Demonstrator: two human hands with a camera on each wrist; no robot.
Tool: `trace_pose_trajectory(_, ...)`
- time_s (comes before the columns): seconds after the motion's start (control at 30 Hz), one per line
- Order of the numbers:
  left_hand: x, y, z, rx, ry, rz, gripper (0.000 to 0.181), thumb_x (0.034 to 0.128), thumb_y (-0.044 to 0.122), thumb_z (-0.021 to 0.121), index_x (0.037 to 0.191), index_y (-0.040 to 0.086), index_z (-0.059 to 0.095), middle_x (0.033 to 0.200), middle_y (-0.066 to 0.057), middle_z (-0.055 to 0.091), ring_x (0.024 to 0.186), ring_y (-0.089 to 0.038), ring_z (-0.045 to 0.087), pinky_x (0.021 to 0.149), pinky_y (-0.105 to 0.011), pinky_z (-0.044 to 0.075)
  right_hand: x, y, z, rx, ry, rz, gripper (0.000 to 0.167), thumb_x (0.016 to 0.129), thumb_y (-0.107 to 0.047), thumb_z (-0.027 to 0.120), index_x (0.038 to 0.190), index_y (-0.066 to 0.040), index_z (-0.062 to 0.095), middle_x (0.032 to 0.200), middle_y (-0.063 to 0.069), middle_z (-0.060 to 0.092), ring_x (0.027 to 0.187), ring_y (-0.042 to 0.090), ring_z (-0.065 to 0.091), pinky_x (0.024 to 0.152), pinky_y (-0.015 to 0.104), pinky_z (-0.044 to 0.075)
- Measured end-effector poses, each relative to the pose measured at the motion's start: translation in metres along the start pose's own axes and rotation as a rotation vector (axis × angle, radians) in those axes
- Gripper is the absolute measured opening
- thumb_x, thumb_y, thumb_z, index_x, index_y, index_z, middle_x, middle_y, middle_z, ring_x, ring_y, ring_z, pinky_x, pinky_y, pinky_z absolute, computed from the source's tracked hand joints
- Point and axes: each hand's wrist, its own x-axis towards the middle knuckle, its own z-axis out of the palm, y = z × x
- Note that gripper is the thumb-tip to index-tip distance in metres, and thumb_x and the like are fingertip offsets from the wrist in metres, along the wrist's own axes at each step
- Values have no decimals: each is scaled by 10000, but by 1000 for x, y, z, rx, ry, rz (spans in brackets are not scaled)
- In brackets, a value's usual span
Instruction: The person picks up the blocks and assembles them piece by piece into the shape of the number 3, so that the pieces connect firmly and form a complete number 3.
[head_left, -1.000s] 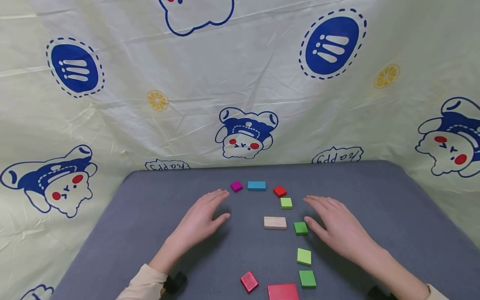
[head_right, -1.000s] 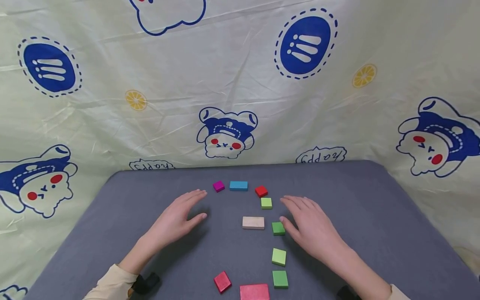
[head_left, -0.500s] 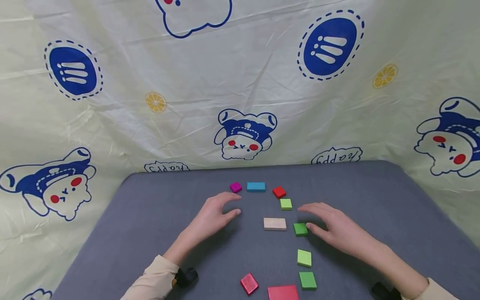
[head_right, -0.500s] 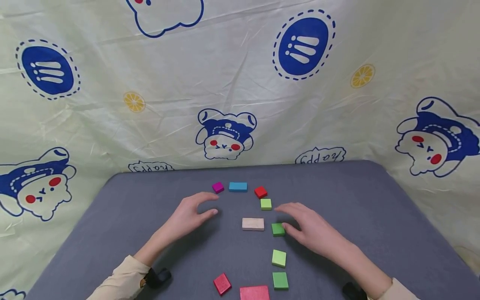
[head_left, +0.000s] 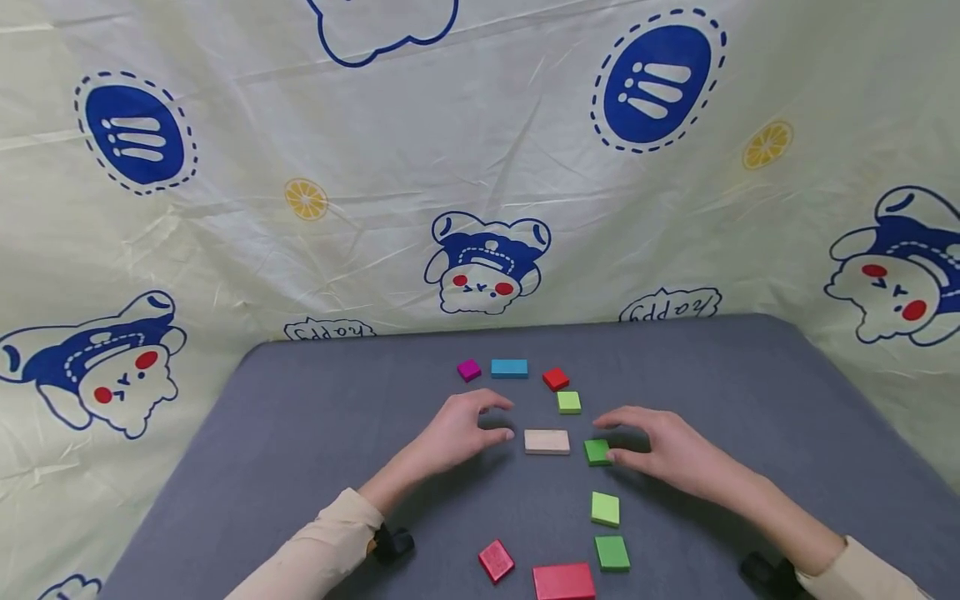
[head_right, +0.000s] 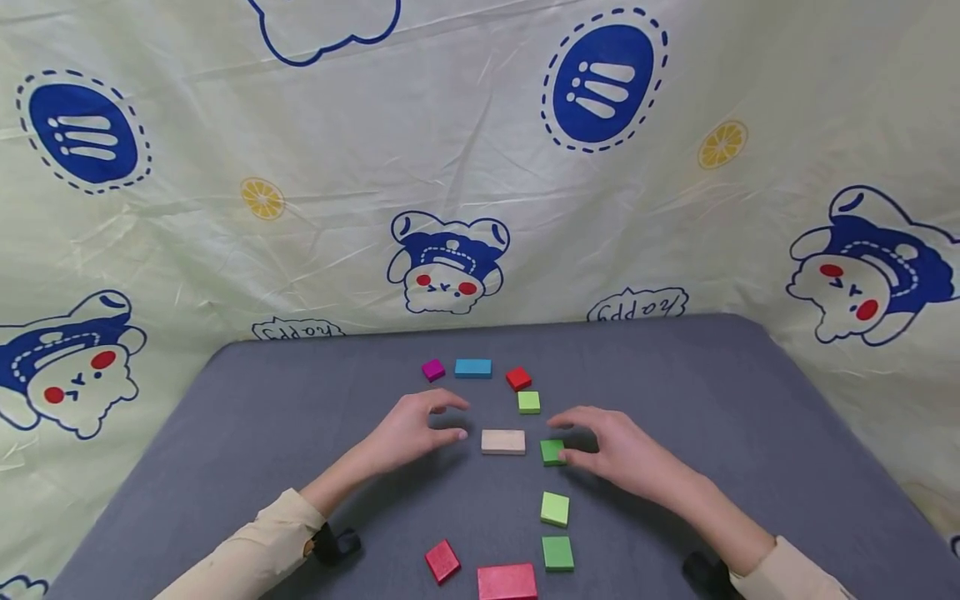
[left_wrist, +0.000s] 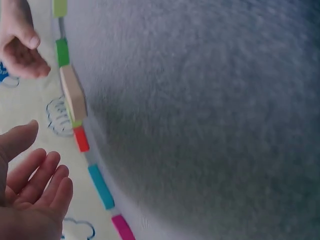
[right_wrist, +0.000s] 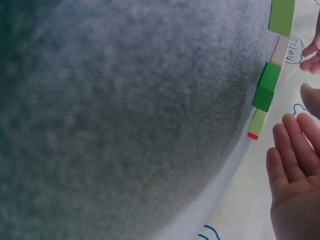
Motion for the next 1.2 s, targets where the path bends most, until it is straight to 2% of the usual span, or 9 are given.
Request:
trace_pose_trajectory(0.17, 7, 2, 9, -27, -56, -8, 376, 890, 177, 740, 1248, 92, 665, 1211, 5, 646, 1115, -197, 591, 935, -353, 479, 1, 1, 1, 16, -11, 15, 412, 854, -233, 779, 1240, -148, 661, 1185, -62, 657, 1130, 183, 590, 939, 475, 469)
trace_pose_trajectory(0.5, 15, 4, 25, -33, -98, -12, 366, 850, 154, 780, 1195, 79, 685, 1122, 1, 651, 1002, -144, 571, 882, -274, 464, 4, 2, 0, 42, -31, 30, 405, 866, -254, 768, 1240, -142, 662, 1179, -50, 662, 1119, 177, 589, 945, 480, 466)
trace_pose_trajectory(0.73, 19, 3, 36, 46, -80, 21, 344, 824, 158, 806, 1146, 87, 706, 1067, 23, 637, 965, -111, 559, 865, -248, 451, 2, 3, 1, 46, -49, 56, 402, 875, -273, 757, 1244, -148, 661, 1183, -76, 650, 1117, 167, 583, 948, 481, 461)
trace_pose_trajectory(0.93, 20, 7, 42, 77, -44, 5, 316, 830, 161, 801, 1128, 95, 717, 1049, 26, 629, 985, -127, 541, 886, -276, 447, 2, 4, 2, 50, -50, 64, 394, 878, -263, 752, 1242, -145, 663, 1178, -79, 650, 1109, 166, 583, 946, 484, 462)
trace_pose_trajectory(1.2, 17, 7, 40, 91, -31, -4, 284, 842, 139, 781, 1114, 89, 716, 1065, 15, 634, 996, -129, 546, 894, -302, 450, 1, 6, 1, 66, -48, 85, 394, 875, -273, 755, 1238, -149, 665, 1175, -77, 651, 1109, 178, 585, 948, 494, 460)
